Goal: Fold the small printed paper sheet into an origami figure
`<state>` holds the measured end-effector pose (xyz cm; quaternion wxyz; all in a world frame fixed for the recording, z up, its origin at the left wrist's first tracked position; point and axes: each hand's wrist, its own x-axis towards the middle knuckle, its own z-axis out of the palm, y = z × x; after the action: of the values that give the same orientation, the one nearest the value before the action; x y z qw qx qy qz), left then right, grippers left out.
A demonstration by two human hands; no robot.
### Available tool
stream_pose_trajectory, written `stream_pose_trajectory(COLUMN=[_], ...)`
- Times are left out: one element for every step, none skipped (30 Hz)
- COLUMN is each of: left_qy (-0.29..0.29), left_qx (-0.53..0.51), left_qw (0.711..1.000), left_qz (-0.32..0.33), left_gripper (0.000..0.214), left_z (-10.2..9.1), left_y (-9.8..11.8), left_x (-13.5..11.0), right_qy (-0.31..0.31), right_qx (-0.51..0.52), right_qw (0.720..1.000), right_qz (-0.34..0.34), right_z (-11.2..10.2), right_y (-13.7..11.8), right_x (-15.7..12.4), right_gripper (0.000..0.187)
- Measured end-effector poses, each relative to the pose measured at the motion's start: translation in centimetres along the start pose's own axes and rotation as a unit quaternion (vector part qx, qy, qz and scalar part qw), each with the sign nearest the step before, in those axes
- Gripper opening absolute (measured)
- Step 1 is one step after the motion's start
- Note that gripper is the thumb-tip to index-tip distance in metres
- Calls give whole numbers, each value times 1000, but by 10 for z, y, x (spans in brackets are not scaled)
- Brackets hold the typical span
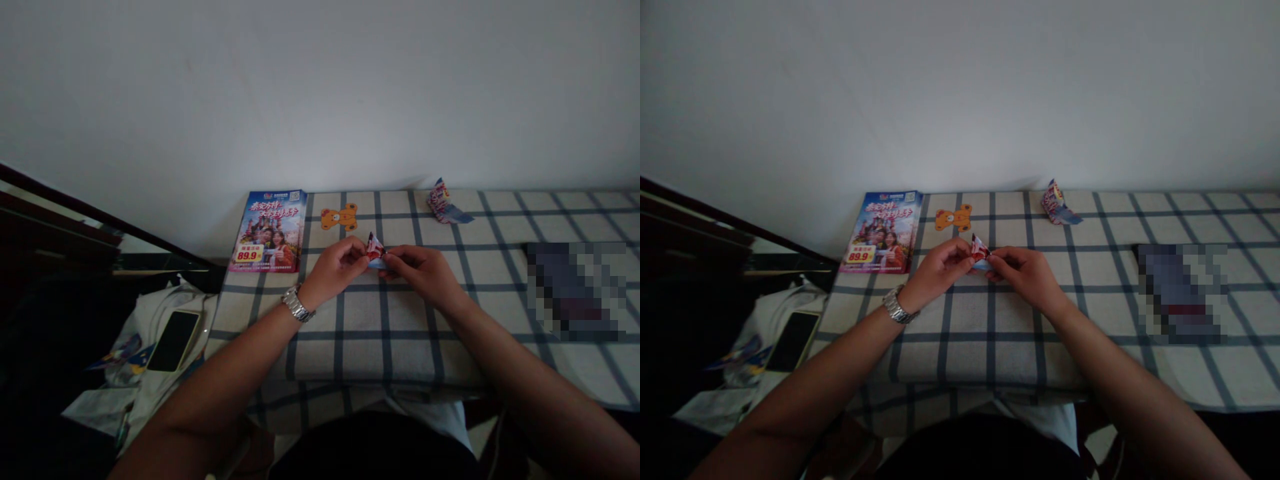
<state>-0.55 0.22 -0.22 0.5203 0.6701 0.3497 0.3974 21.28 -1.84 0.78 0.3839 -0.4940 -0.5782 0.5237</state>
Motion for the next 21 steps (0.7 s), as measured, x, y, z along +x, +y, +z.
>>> stream_pose_trajectory(left_qy=[-1,-2,-2,-1,3,7,9,9,9,9,11,15,21,28,34,38,39,38,36,33,29], left_qx=[23,39,46,43,33,21,13,14,19,24,27,24,16,5,-6,-14,-19,-21,-21,-20,-21], left_qw=[1000,999,999,999,999,1000,1000,1000,1000,1000,1000,1000,1000,1000,999,999,999,999,999,999,999], left_qz=[4,8,11,13,14,16,16,16,11,7,3,-2,-5,-7,-8,-10,-11,-11,-12,-13,-15], left_gripper=[17,15,15,16,19,23,25,26,25,23,22,22,22,22,23,24,25,25,26,26,26], left_z=[0,-1,0,0,0,1,1,1,1,1,1,1,1,1,2,2,3,4,4,5,5], left_y=[0,0,1,2,4,5,7,8,9,11,11,11,11,11,10,9,8,8,7,8,8], left_x=[0,0,0,0,0,0,0,0,0,0,0,0,0,0,-1,-1,-1,-1,-1,-1,-2], right_qy=[-1,-3,-5,-8,-12,-17,-25,-32,-37,-37,-34,-28,-21,-17,-16,-16,-16,-13,-8,-3,2], right_qx=[-17,-34,-50,-66,-83,-100,-117,-132,-146,-160,-173,-184,-193,-197,-194,-188,-180,-174,-171,-174,-183], right_qw=[1000,999,999,998,996,994,992,989,986,983,980,978,976,974,974,974,975,976,976,975,973], right_qz=[-5,-10,-15,-21,-28,-37,-47,-57,-67,-77,-86,-94,-102,-110,-117,-124,-129,-134,-136,-137,-138], right_z=[-1,-2,-3,-3,-4,-4,-5,-5,-4,-4,-3,-2,-2,-1,0,1,2,2,2,3,2], right_y=[-1,-1,-1,-2,-1,-1,-1,0,0,0,-1,-2,-3,-3,-4,-5,-6,-6,-6,-6,-5], right_x=[-1,-1,-2,-2,-3,-4,-4,-4,-5,-5,-5,-5,-5,-5,-4,-4,-4,-4,-3,-3,-3], right_gripper=[36,35,35,34,33,32,30,29,27,26,25,24,24,24,24,24,24,24,24,23,23])
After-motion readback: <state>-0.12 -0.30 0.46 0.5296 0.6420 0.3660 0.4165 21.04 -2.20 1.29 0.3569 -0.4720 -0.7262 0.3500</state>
